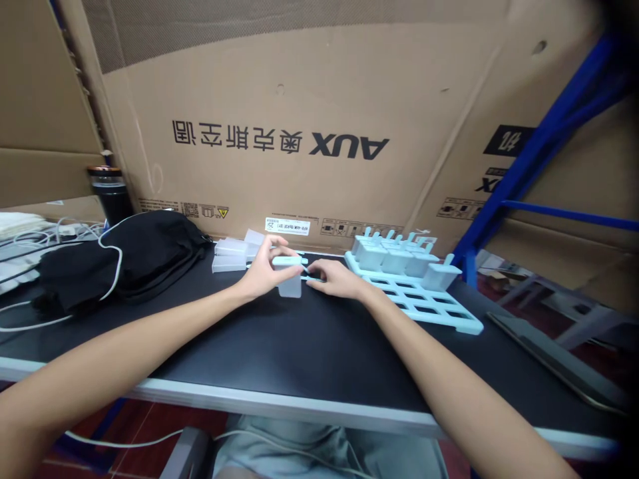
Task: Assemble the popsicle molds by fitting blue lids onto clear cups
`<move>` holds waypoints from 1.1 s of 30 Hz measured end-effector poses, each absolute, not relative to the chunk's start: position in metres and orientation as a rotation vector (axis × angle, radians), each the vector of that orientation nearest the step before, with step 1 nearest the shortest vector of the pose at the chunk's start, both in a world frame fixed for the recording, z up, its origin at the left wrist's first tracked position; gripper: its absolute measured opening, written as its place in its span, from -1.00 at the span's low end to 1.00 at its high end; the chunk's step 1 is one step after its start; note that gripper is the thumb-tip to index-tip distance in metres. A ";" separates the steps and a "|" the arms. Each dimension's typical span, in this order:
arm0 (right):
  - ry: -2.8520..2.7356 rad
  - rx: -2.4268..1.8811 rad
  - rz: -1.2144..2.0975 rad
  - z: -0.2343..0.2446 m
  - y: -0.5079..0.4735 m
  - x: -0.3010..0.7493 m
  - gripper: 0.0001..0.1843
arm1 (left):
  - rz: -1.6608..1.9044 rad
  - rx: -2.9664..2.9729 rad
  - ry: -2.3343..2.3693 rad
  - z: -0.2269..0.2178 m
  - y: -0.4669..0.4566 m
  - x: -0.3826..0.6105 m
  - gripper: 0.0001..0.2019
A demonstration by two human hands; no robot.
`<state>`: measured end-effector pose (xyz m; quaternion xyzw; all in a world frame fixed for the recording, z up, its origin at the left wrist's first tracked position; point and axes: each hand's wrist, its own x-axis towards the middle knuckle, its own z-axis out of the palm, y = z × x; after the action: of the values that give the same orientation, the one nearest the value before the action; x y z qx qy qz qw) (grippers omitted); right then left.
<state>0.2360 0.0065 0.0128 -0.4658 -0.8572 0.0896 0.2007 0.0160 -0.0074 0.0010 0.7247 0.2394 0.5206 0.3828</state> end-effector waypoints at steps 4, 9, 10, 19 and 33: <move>-2.507 -1.344 0.222 0.012 0.006 0.234 -0.70 | 1.038 1.916 0.574 -0.011 -0.009 0.022 -0.52; -2.337 -1.374 0.302 0.031 -0.002 0.243 -0.70 | 0.898 1.929 0.576 -0.013 -0.006 0.023 -0.56; -2.221 -1.350 0.345 0.037 -0.005 0.245 -0.74 | 0.904 1.944 0.621 -0.013 -0.006 0.023 -0.55; -2.068 -0.985 0.618 0.056 -0.034 0.223 -0.73 | 0.879 2.120 0.879 -0.013 -0.004 0.021 -0.41; -2.270 -1.384 -0.328 0.040 -0.066 0.178 -0.31 | 1.119 2.185 0.949 -0.008 -0.011 0.021 -0.72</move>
<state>0.1775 -0.0655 0.0396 -0.5027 -0.8249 -0.1193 0.2293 0.0213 -0.0107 -0.0081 0.8033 0.3491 0.4115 0.2520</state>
